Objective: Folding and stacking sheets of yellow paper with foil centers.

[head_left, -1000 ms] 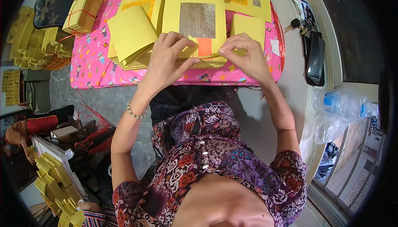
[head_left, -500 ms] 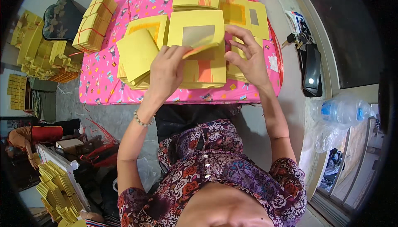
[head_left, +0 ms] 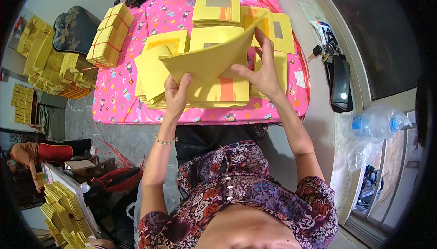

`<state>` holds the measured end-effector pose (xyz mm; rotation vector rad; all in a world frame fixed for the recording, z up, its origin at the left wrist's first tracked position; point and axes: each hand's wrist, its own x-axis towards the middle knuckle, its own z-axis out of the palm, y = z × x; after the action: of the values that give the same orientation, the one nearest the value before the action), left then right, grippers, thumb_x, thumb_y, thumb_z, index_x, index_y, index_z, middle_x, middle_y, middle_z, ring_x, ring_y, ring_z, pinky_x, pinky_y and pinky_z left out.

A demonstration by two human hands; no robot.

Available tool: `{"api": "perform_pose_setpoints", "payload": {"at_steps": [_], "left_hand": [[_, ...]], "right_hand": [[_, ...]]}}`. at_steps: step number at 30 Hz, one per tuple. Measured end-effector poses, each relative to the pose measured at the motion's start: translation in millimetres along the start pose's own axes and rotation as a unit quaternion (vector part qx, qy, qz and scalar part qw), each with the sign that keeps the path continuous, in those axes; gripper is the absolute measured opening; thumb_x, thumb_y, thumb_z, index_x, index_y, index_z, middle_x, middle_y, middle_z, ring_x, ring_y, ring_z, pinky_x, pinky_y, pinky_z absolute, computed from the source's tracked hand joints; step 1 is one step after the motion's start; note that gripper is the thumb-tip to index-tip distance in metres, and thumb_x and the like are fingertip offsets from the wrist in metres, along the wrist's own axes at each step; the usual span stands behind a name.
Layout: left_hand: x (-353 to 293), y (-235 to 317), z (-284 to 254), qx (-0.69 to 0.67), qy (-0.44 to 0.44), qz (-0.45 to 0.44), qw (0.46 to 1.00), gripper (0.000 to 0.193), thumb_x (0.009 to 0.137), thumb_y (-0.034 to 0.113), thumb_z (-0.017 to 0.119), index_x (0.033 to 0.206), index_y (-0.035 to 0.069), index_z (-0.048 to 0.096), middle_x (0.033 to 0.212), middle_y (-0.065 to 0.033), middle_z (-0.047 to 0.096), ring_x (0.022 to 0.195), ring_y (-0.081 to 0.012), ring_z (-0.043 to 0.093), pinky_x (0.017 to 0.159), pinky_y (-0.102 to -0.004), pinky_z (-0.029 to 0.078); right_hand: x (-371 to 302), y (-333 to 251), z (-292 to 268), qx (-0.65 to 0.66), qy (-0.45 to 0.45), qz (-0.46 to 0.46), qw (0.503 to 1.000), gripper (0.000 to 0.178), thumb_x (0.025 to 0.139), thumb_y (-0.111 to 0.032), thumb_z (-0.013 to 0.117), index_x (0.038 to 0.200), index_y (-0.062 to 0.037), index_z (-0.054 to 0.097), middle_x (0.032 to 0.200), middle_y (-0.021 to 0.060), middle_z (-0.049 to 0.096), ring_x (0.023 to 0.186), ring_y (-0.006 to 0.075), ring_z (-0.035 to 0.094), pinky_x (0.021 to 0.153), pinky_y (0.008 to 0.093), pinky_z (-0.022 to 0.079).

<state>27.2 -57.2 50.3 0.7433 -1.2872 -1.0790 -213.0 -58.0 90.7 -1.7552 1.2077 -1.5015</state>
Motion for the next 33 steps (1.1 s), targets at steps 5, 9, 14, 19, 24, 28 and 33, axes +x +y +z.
{"api": "perform_pose_setpoints", "payload": {"at_steps": [5, 9, 14, 19, 24, 28, 33], "left_hand": [[2.7, 0.1, -4.9, -0.04, -0.01, -0.024, 0.999, 0.022, 0.094, 0.013, 0.055, 0.111, 0.0, 0.057, 0.101, -0.0027, 0.063, 0.091, -0.0079, 0.056, 0.08, -0.0234, 0.045], [3.9, 3.1, 6.3, -0.036, -0.039, -0.008, 0.999, 0.022, 0.094, 0.013, 0.056, 0.112, 0.001, 0.056, 0.103, -0.0034, 0.063, 0.093, -0.0089, 0.057, 0.081, -0.0242, 0.046], [12.9, 10.0, 28.0, -0.114, -0.114, -0.023, 0.987, 0.025, 0.094, 0.013, 0.055, 0.116, 0.001, 0.054, 0.107, -0.0039, 0.062, 0.096, -0.0108, 0.057, 0.082, -0.0256, 0.046], [24.4, 19.5, 47.2, -0.195, -0.151, -0.104, 0.964, 0.029, 0.092, 0.016, 0.058, 0.116, 0.001, 0.055, 0.11, -0.0043, 0.06, 0.096, -0.0122, 0.056, 0.084, -0.0275, 0.046], [37.8, 22.5, 67.7, 0.005, -0.088, 0.024, 0.996, 0.035, 0.088, 0.017, 0.063, 0.117, 0.0, 0.052, 0.116, -0.007, 0.05, 0.106, -0.0151, 0.048, 0.087, -0.03, 0.042], [46.2, 31.0, 72.7, 0.111, -0.062, 0.031, 0.991, 0.042, 0.085, 0.013, 0.065, 0.12, -0.001, 0.046, 0.116, -0.0095, 0.047, 0.109, -0.0162, 0.045, 0.09, -0.0309, 0.041], [59.7, 38.9, 67.1, -0.013, -0.148, -0.118, 0.982, 0.043, 0.088, 0.014, 0.062, 0.123, -0.002, 0.043, 0.108, -0.0096, 0.06, 0.096, -0.0138, 0.058, 0.083, -0.029, 0.048]], "right_hand": [[-6.3, -0.2, 2.4, -0.069, 0.008, -0.016, 0.997, 0.106, 0.064, -0.032, 0.084, 0.143, -0.0021, 0.019, 0.144, 0.0169, 0.024, 0.136, 0.0274, 0.024, 0.107, 0.043, 0.029], [-9.9, -5.4, 14.3, -0.086, -0.004, -0.06, 0.994, 0.115, 0.061, -0.035, 0.085, 0.145, -0.003, 0.014, 0.145, 0.0178, 0.023, 0.136, 0.0275, 0.023, 0.109, 0.0427, 0.026], [-3.6, -3.9, 15.3, 0.106, -0.066, -0.057, 0.991, 0.123, 0.058, -0.031, 0.088, 0.145, -0.0026, 0.006, 0.14, 0.0172, 0.025, 0.133, 0.0312, 0.026, 0.108, 0.042, 0.027], [-4.0, -15.9, 15.5, 0.258, -0.046, -0.013, 0.965, 0.104, 0.062, -0.018, 0.085, 0.142, -0.0036, 0.018, 0.133, 0.013, 0.037, 0.126, 0.0247, 0.038, 0.104, 0.0384, 0.033], [-6.5, -18.7, 8.0, 0.282, -0.023, 0.041, 0.958, 0.078, 0.071, -0.012, 0.077, 0.134, -0.0027, 0.033, 0.121, 0.0093, 0.051, 0.112, 0.018, 0.051, 0.095, 0.033, 0.042], [-9.6, -13.4, 3.9, 0.295, -0.026, 0.064, 0.953, 0.068, 0.076, -0.012, 0.073, 0.132, -0.0018, 0.037, 0.12, 0.0098, 0.053, 0.11, 0.0171, 0.053, 0.094, 0.032, 0.043], [-4.7, -12.2, 1.7, 0.29, -0.054, 0.136, 0.946, 0.06, 0.082, -0.012, 0.069, 0.131, 0.0002, 0.037, 0.121, 0.0103, 0.052, 0.111, 0.017, 0.052, 0.095, 0.0314, 0.043]]}}
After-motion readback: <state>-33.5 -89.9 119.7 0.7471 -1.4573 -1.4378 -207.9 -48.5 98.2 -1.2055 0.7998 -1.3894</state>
